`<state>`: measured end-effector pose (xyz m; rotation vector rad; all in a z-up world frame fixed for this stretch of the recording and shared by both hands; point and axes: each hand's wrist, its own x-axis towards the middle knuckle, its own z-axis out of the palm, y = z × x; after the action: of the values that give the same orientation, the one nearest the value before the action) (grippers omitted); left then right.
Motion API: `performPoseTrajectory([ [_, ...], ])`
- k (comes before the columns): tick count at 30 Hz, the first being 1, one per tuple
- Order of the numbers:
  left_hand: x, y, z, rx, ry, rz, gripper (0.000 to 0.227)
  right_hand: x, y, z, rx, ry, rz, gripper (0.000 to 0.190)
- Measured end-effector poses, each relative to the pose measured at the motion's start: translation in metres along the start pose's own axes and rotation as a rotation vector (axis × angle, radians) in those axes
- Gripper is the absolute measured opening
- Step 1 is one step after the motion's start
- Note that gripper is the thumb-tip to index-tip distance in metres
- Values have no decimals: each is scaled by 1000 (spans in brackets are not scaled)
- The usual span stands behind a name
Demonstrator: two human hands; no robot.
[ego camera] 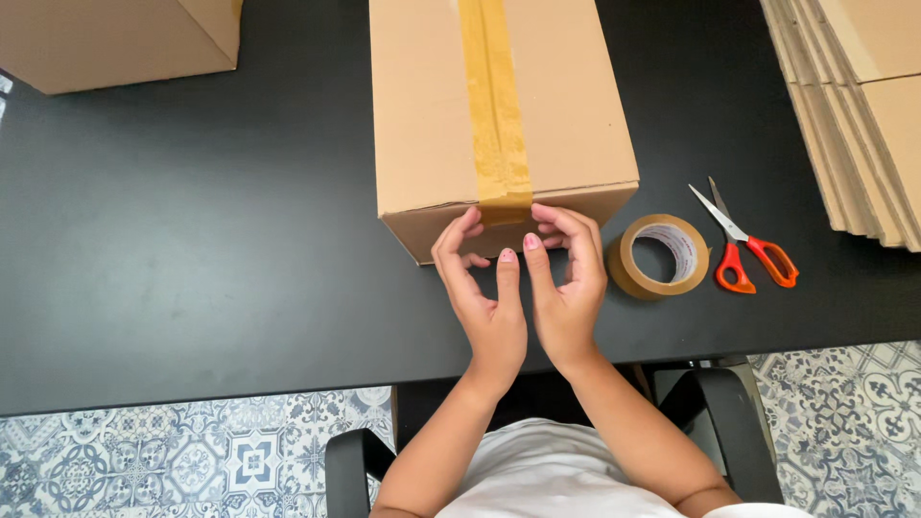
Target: The person folds two cardboard boxes by hand on a table and seals each one with brown adhesive tape, using scissors to cut the tape.
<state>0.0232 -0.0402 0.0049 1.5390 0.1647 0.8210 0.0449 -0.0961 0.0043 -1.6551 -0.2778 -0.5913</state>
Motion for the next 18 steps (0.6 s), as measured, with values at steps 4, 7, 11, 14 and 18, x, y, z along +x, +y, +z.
performPoseTrajectory([
  [4, 2, -1, -2, -16, 0, -12, 39, 0, 4, 2, 36, -3, 22, 20],
  [7, 4, 0, -3, -32, -11, -36, 37, 2, 4, 3, 54, -5, 44, 17],
  [11, 6, -1, -6, 26, 50, -24, 35, 4, -3, 4, 51, -14, 73, 12],
  [14, 6, -5, -9, 26, 85, -45, 35, 3, -8, 5, 40, -20, 71, 10],
  [18, 4, -8, -4, -88, 82, -135, 34, 3, -9, 5, 26, -14, 64, 11],
])
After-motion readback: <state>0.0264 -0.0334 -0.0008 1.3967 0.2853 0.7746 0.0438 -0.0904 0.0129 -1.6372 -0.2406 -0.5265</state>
